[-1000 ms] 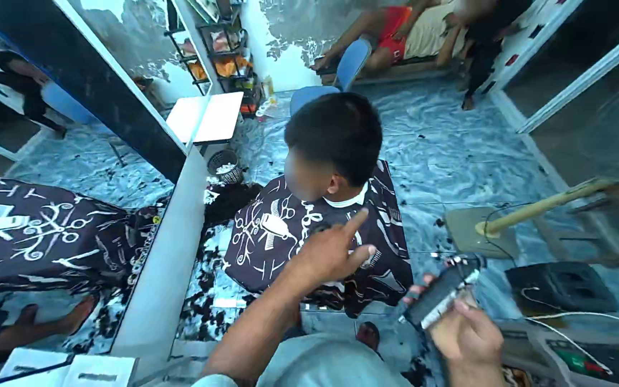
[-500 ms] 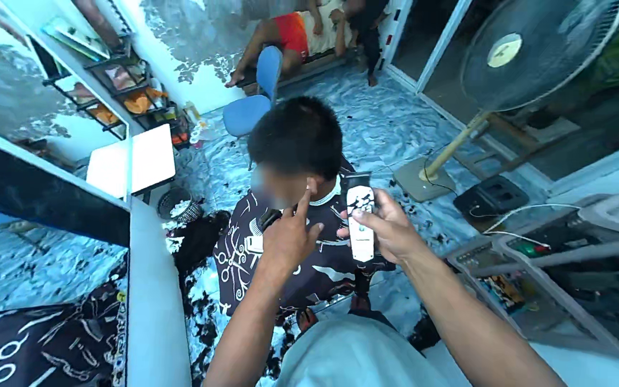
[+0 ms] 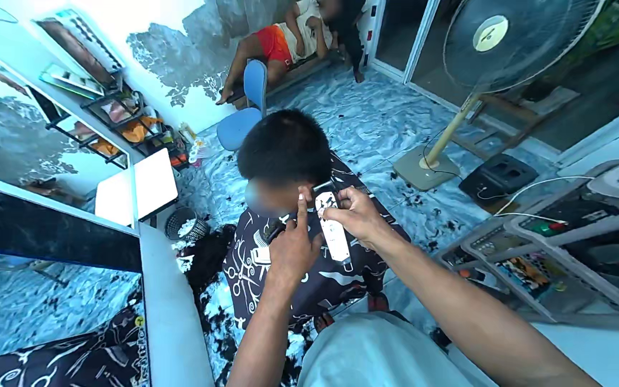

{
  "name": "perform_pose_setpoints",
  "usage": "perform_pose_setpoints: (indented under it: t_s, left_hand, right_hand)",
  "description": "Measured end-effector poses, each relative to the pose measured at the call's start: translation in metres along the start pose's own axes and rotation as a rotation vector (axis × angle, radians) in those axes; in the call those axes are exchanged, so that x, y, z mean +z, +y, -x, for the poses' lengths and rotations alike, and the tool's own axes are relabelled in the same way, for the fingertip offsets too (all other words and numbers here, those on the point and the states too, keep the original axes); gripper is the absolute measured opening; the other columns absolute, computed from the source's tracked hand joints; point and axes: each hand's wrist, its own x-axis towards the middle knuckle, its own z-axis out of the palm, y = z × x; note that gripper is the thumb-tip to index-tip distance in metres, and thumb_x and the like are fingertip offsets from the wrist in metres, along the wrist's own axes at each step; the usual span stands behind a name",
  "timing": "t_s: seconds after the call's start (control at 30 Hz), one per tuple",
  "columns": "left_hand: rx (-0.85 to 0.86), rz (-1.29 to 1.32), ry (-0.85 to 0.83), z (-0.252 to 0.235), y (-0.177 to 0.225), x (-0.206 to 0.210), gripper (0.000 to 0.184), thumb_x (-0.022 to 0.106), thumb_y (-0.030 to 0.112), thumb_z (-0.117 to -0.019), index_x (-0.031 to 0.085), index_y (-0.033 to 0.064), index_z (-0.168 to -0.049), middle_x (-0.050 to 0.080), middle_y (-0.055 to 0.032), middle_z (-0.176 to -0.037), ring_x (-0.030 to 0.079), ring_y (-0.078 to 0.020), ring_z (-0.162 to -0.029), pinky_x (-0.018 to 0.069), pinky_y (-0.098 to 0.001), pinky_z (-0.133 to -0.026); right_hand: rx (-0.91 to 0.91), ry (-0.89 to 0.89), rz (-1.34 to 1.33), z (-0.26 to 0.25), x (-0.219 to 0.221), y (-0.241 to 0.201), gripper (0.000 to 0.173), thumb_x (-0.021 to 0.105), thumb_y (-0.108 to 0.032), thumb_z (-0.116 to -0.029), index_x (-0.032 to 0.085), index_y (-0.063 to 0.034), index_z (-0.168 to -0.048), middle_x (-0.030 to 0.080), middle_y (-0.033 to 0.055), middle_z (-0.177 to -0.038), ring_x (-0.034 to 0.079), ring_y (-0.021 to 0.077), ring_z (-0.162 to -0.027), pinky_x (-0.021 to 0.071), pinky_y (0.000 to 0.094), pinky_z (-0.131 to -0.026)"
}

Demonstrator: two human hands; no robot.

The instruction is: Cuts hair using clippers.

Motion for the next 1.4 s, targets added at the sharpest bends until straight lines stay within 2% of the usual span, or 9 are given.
perform_pose_setpoints:
  t_s: [0.27,0.5,0.73,0.83,0.93,1.07,1.2,1.33,1.4]
  left_hand:
    - [-0.01,-0.008,-0.023,-0.002,0.009,0.005,0.091,0.056,0.045,-0.098,0.001,0.0215,-0.167,0.063,-0.0186,-0.133,0.071,-0.0374,-0.098,0.0572,-0.0578,-0.081]
    - [-0.045,-0.03,-0.069,-0.003,0.017,0.003,0.098,0.061,0.038,-0.0948,-0.003,0.0201,-0.166,0.06,-0.0177,-0.139,0.072,-0.0363,-0.099,0.0575,-0.057,-0.082]
    - [-0.055,-0.046,-0.077,-0.004,0.02,0.004,0.098,0.06,0.037,-0.0945,-0.004,0.0184,-0.166,0.061,-0.0169,-0.138,0.072,-0.0352,-0.099,0.058,-0.0559,-0.081]
    - [-0.064,-0.049,-0.083,-0.005,0.022,0.003,0.096,0.061,0.037,-0.0935,0.002,0.0164,-0.166,0.061,-0.017,-0.138,0.071,-0.035,-0.102,0.0575,-0.0557,-0.083]
    - [-0.072,-0.049,-0.088,-0.005,0.025,0.0,0.097,0.061,0.036,-0.0937,0.0,0.0171,-0.166,0.061,-0.0169,-0.137,0.071,-0.0351,-0.101,0.0574,-0.0556,-0.083]
    - [-0.077,-0.043,-0.094,-0.005,0.027,-0.001,0.099,0.066,0.031,-0.0897,0.005,0.0136,-0.166,0.061,-0.0166,-0.138,0.071,-0.0358,-0.103,0.0574,-0.057,-0.084]
    - [-0.079,-0.027,-0.09,-0.006,0.028,-0.001,0.103,0.065,0.03,-0.0908,-0.004,0.0165,-0.166,0.062,-0.016,-0.137,0.071,-0.0349,-0.102,0.0577,-0.0561,-0.084]
    - [-0.081,-0.029,-0.095,-0.006,0.029,-0.001,0.098,0.065,0.031,-0.0907,0.004,0.0147,-0.166,0.06,-0.0157,-0.14,0.071,-0.0351,-0.103,0.0575,-0.0557,-0.084]
    - [-0.08,-0.036,-0.092,-0.005,0.029,-0.001,0.098,0.065,0.031,-0.091,0.003,0.015,-0.166,0.061,-0.0157,-0.139,0.071,-0.0353,-0.102,0.0574,-0.056,-0.083]
  right_hand:
    - [-0.021,-0.005,-0.041,-0.001,0.001,-0.004,0.047,0.084,-0.022,-0.0813,0.058,-0.0026,-0.116,0.068,0.0124,-0.087,0.069,0.0225,-0.075,0.0605,0.0417,-0.069]
    - [-0.042,-0.01,-0.03,-0.005,0.003,-0.003,0.047,0.084,-0.026,-0.079,0.059,-0.0039,-0.113,0.068,0.0108,-0.083,0.069,0.0221,-0.071,0.0603,0.0416,-0.066]
    - [-0.017,0.011,-0.067,-0.005,0.003,-0.002,0.047,0.084,-0.023,-0.0795,0.059,-0.0024,-0.113,0.068,0.012,-0.083,0.069,0.0225,-0.071,0.0603,0.0413,-0.066]
    - [-0.032,0.0,-0.052,-0.007,0.002,-0.004,0.048,0.085,-0.024,-0.0796,0.059,-0.0026,-0.114,0.069,0.0119,-0.086,0.07,0.0225,-0.073,0.0614,0.0411,-0.068]
    - [0.012,0.003,-0.089,-0.005,0.001,-0.006,0.047,0.085,-0.021,-0.0808,0.059,-0.0001,-0.114,0.069,0.0137,-0.089,0.07,0.0233,-0.076,0.0613,0.0413,-0.071]
    - [-0.075,-0.005,-0.046,-0.008,0.003,-0.005,0.045,0.084,-0.023,-0.079,0.06,-0.0041,-0.112,0.07,0.0105,-0.086,0.07,0.0214,-0.075,0.061,0.0417,-0.07]
    - [0.004,0.013,-0.044,-0.007,0.0,-0.007,0.046,0.085,-0.022,-0.0803,0.059,-0.0002,-0.111,0.067,0.0128,-0.086,0.068,0.0224,-0.075,0.0602,0.0417,-0.072]
    - [-0.081,0.005,-0.025,-0.01,0.002,-0.005,0.046,0.085,-0.023,-0.0787,0.06,-0.004,-0.112,0.07,0.0103,-0.087,0.07,0.0206,-0.074,0.0613,0.0405,-0.07]
    - [-0.031,0.007,-0.032,-0.008,0.002,-0.006,0.046,0.085,-0.023,-0.08,0.059,-0.0027,-0.112,0.068,0.0113,-0.087,0.069,0.0214,-0.075,0.0605,0.0409,-0.07]
